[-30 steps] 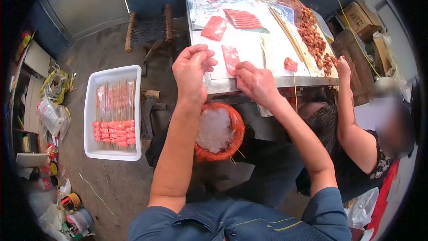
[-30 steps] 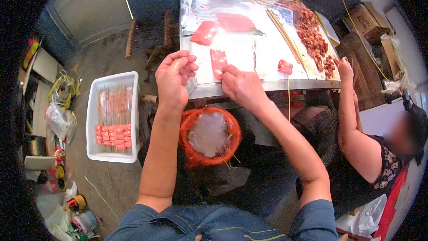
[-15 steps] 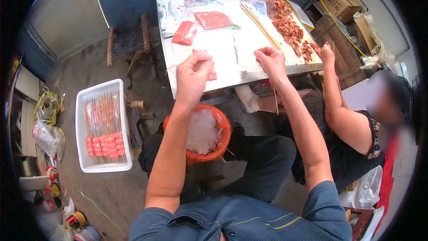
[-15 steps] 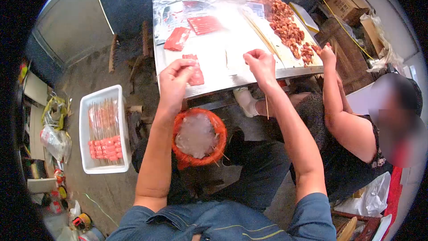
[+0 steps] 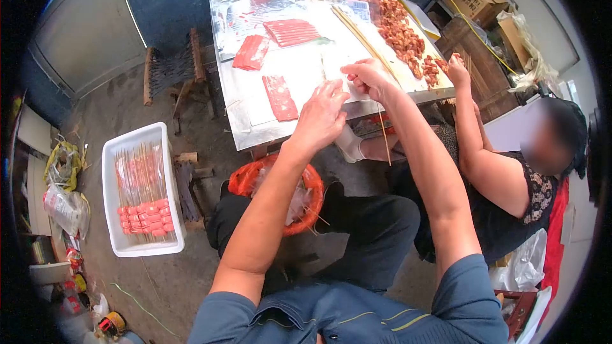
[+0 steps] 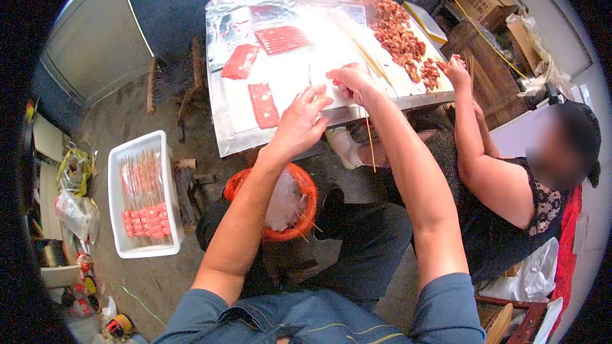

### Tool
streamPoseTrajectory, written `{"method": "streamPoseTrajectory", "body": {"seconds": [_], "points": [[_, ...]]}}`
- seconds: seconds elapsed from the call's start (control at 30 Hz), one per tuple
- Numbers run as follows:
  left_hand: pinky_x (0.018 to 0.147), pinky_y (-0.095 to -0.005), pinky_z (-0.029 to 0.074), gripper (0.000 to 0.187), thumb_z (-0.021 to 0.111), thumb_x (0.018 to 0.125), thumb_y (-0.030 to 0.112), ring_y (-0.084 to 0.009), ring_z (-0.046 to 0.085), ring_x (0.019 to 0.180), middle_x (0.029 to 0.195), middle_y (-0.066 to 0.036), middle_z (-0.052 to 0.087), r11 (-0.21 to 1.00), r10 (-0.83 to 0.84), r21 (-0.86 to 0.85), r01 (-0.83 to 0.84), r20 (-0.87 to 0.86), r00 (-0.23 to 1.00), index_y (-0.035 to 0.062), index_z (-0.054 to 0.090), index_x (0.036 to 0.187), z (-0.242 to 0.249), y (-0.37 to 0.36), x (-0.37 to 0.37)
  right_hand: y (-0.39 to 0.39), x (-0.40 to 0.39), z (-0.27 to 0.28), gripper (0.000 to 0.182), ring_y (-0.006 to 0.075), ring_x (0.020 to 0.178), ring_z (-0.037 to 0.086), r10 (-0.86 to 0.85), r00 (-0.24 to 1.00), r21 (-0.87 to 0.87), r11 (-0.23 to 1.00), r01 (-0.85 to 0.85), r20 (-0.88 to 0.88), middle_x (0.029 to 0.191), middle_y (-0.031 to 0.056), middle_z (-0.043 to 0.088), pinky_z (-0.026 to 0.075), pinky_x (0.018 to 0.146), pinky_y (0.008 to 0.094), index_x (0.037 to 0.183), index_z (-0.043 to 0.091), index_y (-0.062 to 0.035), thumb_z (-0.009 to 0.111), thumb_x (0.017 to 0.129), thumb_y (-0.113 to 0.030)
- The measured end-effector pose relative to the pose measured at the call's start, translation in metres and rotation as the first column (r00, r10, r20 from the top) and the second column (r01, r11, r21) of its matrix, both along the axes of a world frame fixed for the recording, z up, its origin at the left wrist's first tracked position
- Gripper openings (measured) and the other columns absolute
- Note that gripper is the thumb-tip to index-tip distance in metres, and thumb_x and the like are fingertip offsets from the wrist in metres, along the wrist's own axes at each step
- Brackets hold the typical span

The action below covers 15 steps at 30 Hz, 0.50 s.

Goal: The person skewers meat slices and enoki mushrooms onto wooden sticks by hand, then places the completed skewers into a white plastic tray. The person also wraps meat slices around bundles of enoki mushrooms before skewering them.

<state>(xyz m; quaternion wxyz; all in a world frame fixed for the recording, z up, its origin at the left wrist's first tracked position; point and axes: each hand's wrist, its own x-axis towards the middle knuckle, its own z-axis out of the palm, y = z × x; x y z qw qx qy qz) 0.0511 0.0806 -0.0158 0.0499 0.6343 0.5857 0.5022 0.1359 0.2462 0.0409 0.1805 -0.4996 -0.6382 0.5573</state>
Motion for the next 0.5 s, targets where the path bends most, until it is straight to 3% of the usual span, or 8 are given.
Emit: {"method": "streamPoseTrajectory", "body": {"seconds": [0.2,0.43,0.5], "points": [[0.100,-0.0427,0.046,0.036,0.059,0.076,0.004,-0.0367,0.053,0.119,0.130,-0.020,0.055,1.000,-0.019,0.012,0.019,0.008,1.000,0.0000,0.062,0.111,-0.003,0.000,-0.003,0.005,0.001,-0.002,0.016,0.0040,0.044,0.036,0.014,0.993,-0.160,0.987,-0.033,-0.118,0.064,-0.0011,0.050,0.024,0.038,0.0208,0.074,0.056,-0.0084,0.070,0.080,-0.006],[0.100,-0.0422,0.046,0.035,0.057,0.074,0.001,-0.0360,0.054,0.119,0.129,-0.019,0.056,1.000,-0.006,0.011,0.007,-0.008,1.000,-0.0019,0.062,0.109,-0.001,-0.001,-0.002,-0.006,0.004,-0.004,0.013,0.0057,0.044,0.040,-0.047,0.986,-0.070,0.997,0.037,-0.157,0.061,-0.0011,0.052,0.027,0.038,0.0229,0.071,0.057,-0.0075,0.068,0.078,-0.006],[0.100,-0.0421,0.046,0.034,0.056,0.074,0.000,-0.0360,0.054,0.118,0.128,-0.019,0.057,1.000,-0.010,0.002,0.010,0.008,1.000,-0.0026,0.062,0.108,-0.001,-0.001,-0.003,-0.012,0.008,-0.002,0.013,0.0035,0.045,0.037,-0.005,0.966,-0.035,0.999,-0.005,-0.260,0.066,-0.0014,0.052,0.025,0.039,0.0200,0.076,0.056,-0.0065,0.068,0.080,-0.005]]}}
